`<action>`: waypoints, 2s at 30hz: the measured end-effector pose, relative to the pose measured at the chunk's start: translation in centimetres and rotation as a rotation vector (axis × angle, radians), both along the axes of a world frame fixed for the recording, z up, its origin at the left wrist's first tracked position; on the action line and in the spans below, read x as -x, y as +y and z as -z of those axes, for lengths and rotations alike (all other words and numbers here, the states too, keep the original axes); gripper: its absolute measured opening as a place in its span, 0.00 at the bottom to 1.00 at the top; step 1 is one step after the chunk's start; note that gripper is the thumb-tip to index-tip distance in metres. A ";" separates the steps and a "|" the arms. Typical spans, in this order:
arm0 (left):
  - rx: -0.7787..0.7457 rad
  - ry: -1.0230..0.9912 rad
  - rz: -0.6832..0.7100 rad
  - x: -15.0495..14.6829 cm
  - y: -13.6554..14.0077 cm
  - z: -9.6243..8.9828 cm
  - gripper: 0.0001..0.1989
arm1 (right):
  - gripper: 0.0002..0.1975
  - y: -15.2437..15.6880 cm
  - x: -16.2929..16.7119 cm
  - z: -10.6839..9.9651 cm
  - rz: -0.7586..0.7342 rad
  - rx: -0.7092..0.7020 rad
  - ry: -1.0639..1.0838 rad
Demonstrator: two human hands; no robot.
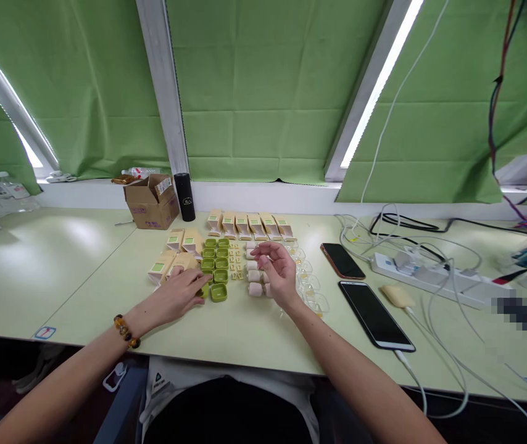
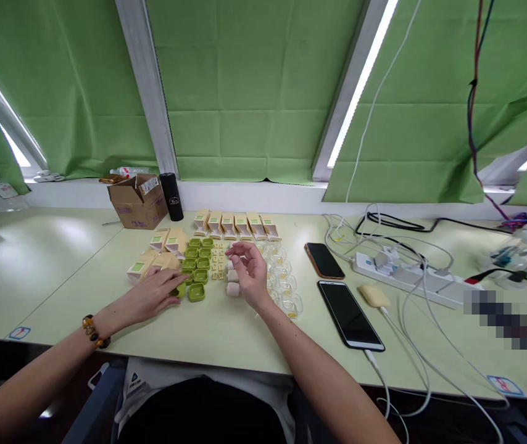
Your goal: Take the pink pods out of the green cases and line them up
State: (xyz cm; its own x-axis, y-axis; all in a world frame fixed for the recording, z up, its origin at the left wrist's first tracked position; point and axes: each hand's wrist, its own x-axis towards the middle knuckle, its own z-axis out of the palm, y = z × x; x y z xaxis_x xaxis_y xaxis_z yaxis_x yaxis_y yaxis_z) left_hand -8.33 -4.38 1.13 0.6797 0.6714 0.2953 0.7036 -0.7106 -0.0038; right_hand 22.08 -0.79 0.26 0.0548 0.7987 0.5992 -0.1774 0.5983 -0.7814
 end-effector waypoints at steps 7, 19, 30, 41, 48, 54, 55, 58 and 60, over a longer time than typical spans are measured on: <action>0.018 0.023 -0.047 -0.4 -0.1 0.5 0.15 | 0.15 -0.3 0.1 -0.1 -0.011 -0.004 0.002; -0.065 0.089 -0.026 -1.4 -0.5 1.1 0.13 | 0.14 -0.2 0.0 0.4 0.000 -0.013 -0.071; -0.049 0.091 -0.072 -1.7 -1.0 1.2 0.12 | 0.06 -0.9 3.6 4.1 0.259 -0.564 -1.311; -0.051 0.055 -0.085 -2.1 -0.9 1.2 0.09 | 0.10 -1.0 3.8 4.3 0.280 -0.637 -1.355; -0.057 0.054 -0.086 -2.1 -0.8 1.1 0.08 | 0.08 -1.1 3.7 3.8 0.264 -0.624 -1.364; -0.076 0.058 -0.083 -2.3 -0.9 1.4 0.10 | 0.08 -1.6 3.4 3.1 0.266 -0.621 -1.342; -0.082 0.060 -0.079 -2.3 -0.9 1.3 0.11 | 0.08 -1.6 3.3 3.0 0.273 -0.625 -1.325; -0.136 0.030 -0.055 -1.9 -0.9 0.1 0.12 | 0.07 -1.6 2.6 2.0 0.332 -0.650 -1.210; -0.225 -0.046 -0.051 -1.2 -0.8 -1.5 0.11 | 0.07 -1.7 1.7 0.7 0.402 -0.660 -1.069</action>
